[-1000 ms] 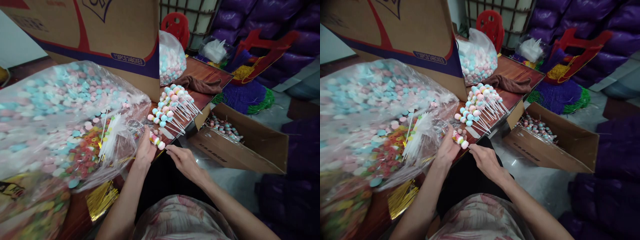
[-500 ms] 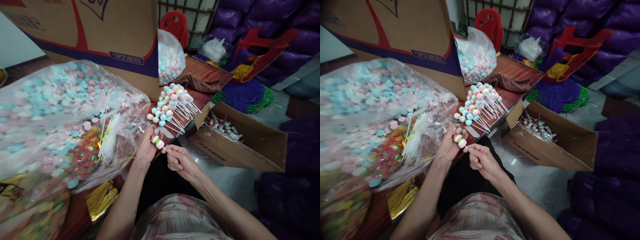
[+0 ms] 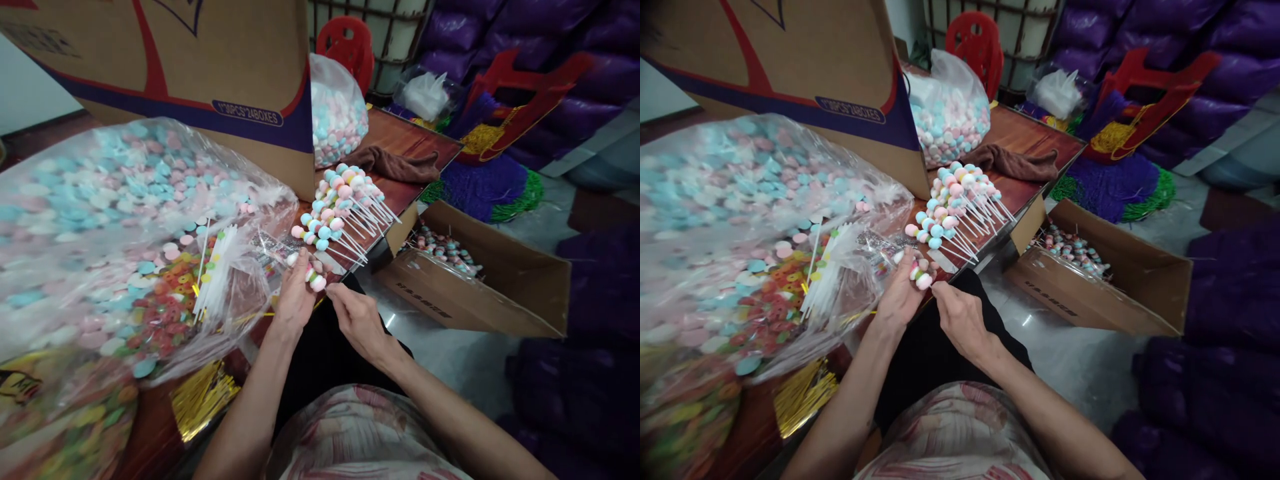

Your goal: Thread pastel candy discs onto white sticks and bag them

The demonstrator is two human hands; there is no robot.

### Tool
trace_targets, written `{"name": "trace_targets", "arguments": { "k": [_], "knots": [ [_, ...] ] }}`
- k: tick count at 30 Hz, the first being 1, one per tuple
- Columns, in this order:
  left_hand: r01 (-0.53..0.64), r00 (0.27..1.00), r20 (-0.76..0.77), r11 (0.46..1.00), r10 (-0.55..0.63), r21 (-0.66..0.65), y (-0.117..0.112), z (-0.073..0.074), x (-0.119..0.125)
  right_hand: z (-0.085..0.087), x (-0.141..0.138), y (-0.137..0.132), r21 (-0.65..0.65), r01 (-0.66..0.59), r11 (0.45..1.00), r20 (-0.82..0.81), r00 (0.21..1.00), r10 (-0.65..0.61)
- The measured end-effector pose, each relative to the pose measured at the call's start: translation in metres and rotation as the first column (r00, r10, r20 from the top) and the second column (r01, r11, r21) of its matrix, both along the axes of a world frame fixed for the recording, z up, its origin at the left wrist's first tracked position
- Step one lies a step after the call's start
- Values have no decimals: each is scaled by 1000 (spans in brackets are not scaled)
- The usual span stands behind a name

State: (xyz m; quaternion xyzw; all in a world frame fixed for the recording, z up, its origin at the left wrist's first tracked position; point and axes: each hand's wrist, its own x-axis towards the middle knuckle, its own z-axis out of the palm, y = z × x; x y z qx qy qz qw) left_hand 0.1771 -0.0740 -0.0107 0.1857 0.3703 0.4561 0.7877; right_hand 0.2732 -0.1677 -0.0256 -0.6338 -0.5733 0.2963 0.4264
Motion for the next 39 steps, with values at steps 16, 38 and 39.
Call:
{"name": "trace_targets", "arguments": {
  "k": [16, 38, 39],
  "knots": [
    [-129, 981, 124, 982, 147, -138, 22, 3, -12, 6, 18, 3, -270, -336, 902, -902, 417, -115],
    [-151, 988, -43, 985, 148, -82, 13, -3, -6, -4, 2, -10, 62, -201, 978, 459, 875, 151],
    [-165, 986, -35, 982, 163, -88, 14, -3, -6, -4, 1, -11, 79, -190, 978, 520, 845, 122]
  ]
}}
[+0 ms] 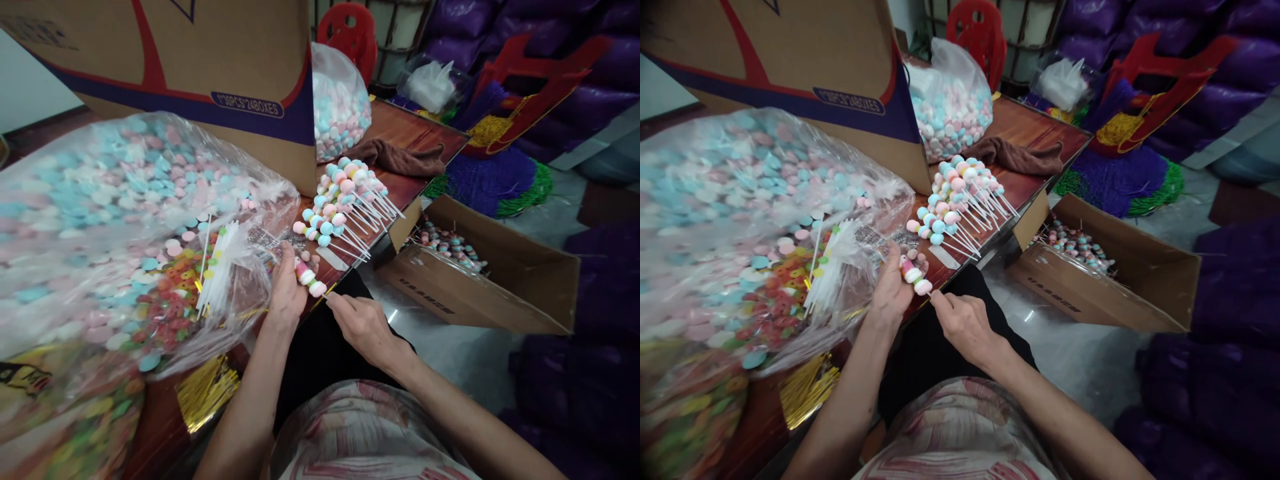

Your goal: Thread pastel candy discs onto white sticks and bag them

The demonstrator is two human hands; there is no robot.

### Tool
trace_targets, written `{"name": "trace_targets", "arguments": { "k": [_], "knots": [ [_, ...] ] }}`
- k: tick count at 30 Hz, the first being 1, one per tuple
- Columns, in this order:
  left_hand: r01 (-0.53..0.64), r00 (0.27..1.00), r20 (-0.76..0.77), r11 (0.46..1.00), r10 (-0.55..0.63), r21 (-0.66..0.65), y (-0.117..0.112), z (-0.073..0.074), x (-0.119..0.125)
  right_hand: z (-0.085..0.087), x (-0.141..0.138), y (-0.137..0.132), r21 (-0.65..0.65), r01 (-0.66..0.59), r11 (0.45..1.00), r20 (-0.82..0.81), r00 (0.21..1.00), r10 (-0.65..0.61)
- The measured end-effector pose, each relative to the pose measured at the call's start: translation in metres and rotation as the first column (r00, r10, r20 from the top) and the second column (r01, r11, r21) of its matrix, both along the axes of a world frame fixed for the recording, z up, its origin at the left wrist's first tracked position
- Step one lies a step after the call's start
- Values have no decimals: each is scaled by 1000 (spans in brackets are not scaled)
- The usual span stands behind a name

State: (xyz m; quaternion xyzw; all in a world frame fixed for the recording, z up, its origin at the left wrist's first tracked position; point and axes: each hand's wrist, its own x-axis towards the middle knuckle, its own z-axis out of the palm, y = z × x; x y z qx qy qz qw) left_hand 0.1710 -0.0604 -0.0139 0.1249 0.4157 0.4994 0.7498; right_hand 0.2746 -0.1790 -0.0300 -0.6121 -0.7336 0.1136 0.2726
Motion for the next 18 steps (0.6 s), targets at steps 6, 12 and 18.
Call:
{"name": "trace_targets", "arguments": {
  "k": [6, 12, 18],
  "knots": [
    [-82, 996, 31, 996, 83, -33, -3, -2, 6, 0, -14, -9, 111, 84, 990, 188, 977, -104],
    [-62, 995, 76, 997, 59, 45, -5, -1, 8, 5, -16, -5, -66, 102, 993, -250, 961, -115],
    [176, 978, 99, 979, -186, 102, -7, 3, 2, 5, 0, 11, -343, -52, 938, -839, 467, -281]
  ]
}}
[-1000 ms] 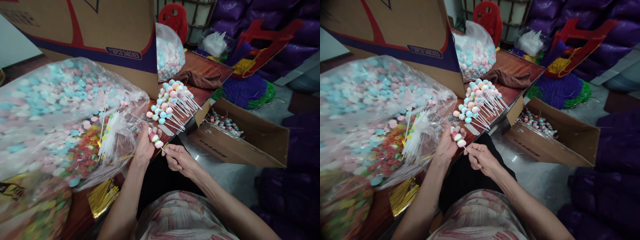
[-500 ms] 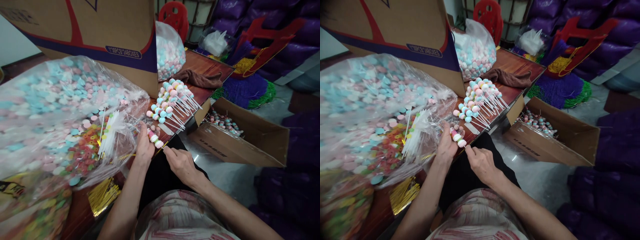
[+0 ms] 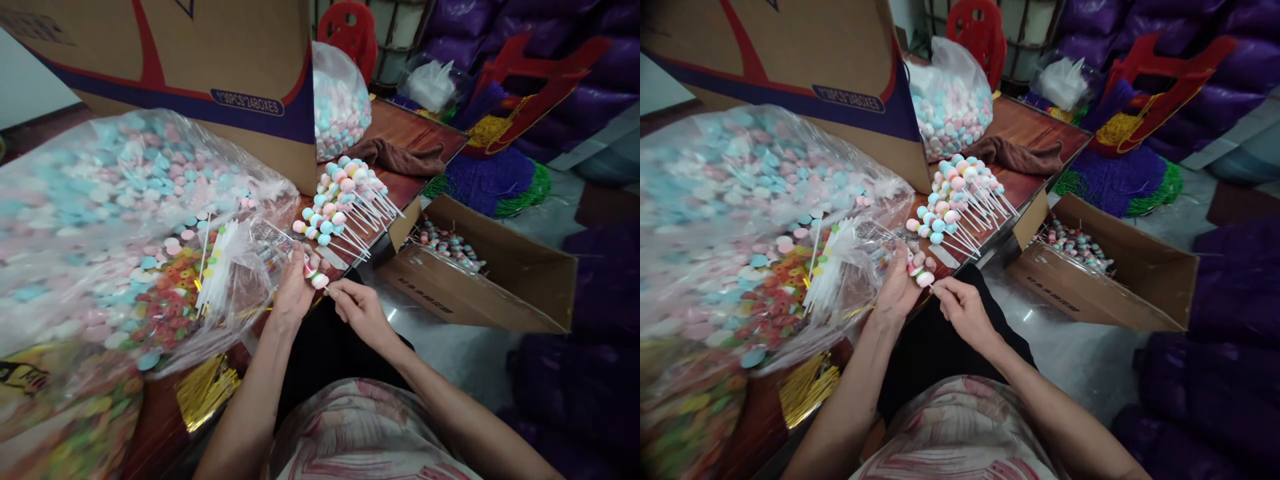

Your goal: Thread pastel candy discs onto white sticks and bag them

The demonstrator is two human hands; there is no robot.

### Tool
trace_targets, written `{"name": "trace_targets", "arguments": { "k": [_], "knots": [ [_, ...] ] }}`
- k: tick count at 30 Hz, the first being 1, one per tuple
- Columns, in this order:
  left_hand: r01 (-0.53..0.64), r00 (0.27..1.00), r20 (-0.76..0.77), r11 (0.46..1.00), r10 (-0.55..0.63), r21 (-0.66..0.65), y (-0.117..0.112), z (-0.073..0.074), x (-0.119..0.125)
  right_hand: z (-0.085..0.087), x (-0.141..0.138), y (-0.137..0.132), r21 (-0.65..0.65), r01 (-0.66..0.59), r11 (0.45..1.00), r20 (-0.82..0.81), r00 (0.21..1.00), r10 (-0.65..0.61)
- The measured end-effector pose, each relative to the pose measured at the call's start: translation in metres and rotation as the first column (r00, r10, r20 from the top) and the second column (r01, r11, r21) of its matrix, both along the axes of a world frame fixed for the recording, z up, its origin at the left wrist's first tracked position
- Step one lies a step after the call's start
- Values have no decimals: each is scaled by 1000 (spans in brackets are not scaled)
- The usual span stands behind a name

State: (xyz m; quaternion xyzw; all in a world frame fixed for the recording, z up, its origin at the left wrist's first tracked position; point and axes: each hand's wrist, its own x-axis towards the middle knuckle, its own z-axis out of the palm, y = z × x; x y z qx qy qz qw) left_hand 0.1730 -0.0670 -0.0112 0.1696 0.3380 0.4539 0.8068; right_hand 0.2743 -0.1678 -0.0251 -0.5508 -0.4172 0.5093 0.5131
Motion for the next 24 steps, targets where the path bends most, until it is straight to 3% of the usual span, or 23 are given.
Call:
{"name": "trace_targets", "arguments": {
  "k": [2, 4, 6, 8, 11, 14, 17, 19, 22, 24],
  "knots": [
    [28, 1000, -4, 999, -28, -36, 1, 1, -1, 0, 4, 1, -102, -46, 994, -278, 960, 15],
    [27, 1000, 11, 996, -26, -83, 2, 2, -1, 0, 6, 1, -161, -146, 976, -510, 859, 44],
    [32, 999, 20, 994, -30, -106, 3, 1, 0, 2, 5, 0, -178, -239, 955, -655, 753, 66],
    [66, 998, 16, 993, -65, -93, 1, 0, 1, 4, 1, 0, -184, -256, 949, -713, 700, 51],
    [160, 986, -34, 986, -162, -53, -4, -3, 2, 5, -8, 2, -190, -118, 975, -637, 770, -31],
    [244, 967, -71, 969, -246, -34, -10, -5, -1, 2, -12, 5, -134, 84, 987, -347, 929, -126],
    [286, 956, -58, 958, -286, -22, -8, -2, -5, 0, -8, 4, -74, 124, 990, -121, 984, -132],
    [220, 974, -53, 975, -220, -3, -3, 3, -6, -1, -4, 3, -62, 116, 991, -77, 990, -120],
    [-21, 998, -57, 1000, 22, 22, 7, 8, -5, -1, -1, 1, -52, 87, 995, -35, 995, -88],
    [-118, 991, -66, 993, 119, 21, 9, 8, -1, -1, -2, 0, -38, 47, 998, 9, 999, -47]
  ]
}}
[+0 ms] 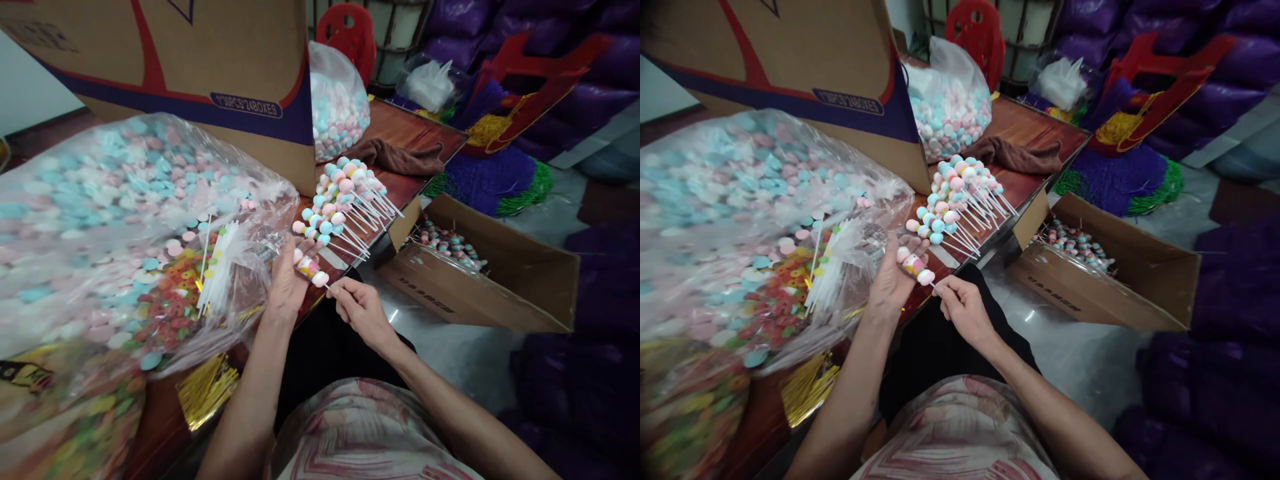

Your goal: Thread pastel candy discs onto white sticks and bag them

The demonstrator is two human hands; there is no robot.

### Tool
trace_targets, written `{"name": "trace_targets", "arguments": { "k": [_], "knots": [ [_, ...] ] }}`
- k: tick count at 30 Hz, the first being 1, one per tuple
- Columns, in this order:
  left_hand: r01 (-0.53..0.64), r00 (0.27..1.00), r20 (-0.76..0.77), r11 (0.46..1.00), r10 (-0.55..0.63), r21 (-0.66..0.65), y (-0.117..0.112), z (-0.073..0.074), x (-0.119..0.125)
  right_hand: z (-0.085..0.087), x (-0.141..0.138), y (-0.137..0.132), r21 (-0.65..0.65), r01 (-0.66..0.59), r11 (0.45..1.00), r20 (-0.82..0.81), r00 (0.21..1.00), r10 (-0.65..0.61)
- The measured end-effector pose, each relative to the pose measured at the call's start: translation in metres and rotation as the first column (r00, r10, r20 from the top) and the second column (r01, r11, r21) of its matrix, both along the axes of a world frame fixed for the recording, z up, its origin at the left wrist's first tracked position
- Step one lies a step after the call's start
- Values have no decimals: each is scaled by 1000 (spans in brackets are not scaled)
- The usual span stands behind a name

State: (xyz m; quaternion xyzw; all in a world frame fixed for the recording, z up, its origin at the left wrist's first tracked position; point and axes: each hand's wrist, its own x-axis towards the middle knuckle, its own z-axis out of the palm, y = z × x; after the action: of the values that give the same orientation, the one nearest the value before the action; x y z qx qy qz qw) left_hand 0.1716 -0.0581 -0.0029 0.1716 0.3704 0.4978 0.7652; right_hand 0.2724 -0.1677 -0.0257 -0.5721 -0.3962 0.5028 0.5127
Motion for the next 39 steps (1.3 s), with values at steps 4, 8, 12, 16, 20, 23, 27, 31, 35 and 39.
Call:
{"name": "trace_targets", "arguments": {
  "k": [4, 8, 12, 16, 20, 23, 27, 31, 35, 39],
  "knots": [
    [107, 994, -1, 994, -107, -8, -10, -7, 8, 1, -5, 3, 82, -4, 997, 241, 970, -16],
    [194, 981, 38, 979, -191, -67, -17, -14, 9, 5, -8, 8, 172, 21, 985, 489, 866, -104],
    [140, 988, 76, 984, -133, -108, -7, -10, 0, 11, 0, 1, 90, -68, 994, 502, 865, 13],
    [110, 992, 76, 990, -103, -94, -3, -5, -5, 11, 7, -10, -43, -170, 984, 209, 962, 175],
    [268, 963, 44, 963, -267, -19, -17, -9, 2, 7, -3, -7, -37, -96, 995, 10, 995, 97],
    [306, 952, -29, 952, -306, 16, -27, -11, 5, 5, -15, -1, 38, 13, 999, 7, 1000, -13],
    [251, 967, -52, 968, -249, 17, -31, -12, -1, 1, -19, -1, 56, 72, 996, 58, 995, -76],
    [228, 971, -81, 973, -223, 48, -35, -15, -6, -7, -16, -5, 51, 53, 997, 186, 981, -61],
    [207, 975, -101, 975, -199, 77, -43, -18, -3, -7, -16, -1, 62, 73, 995, 192, 978, -84],
    [210, 969, -166, 964, -183, 163, -48, -14, 0, 2, -18, 6, 82, 94, 992, 43, 994, -98]
  ]
}}
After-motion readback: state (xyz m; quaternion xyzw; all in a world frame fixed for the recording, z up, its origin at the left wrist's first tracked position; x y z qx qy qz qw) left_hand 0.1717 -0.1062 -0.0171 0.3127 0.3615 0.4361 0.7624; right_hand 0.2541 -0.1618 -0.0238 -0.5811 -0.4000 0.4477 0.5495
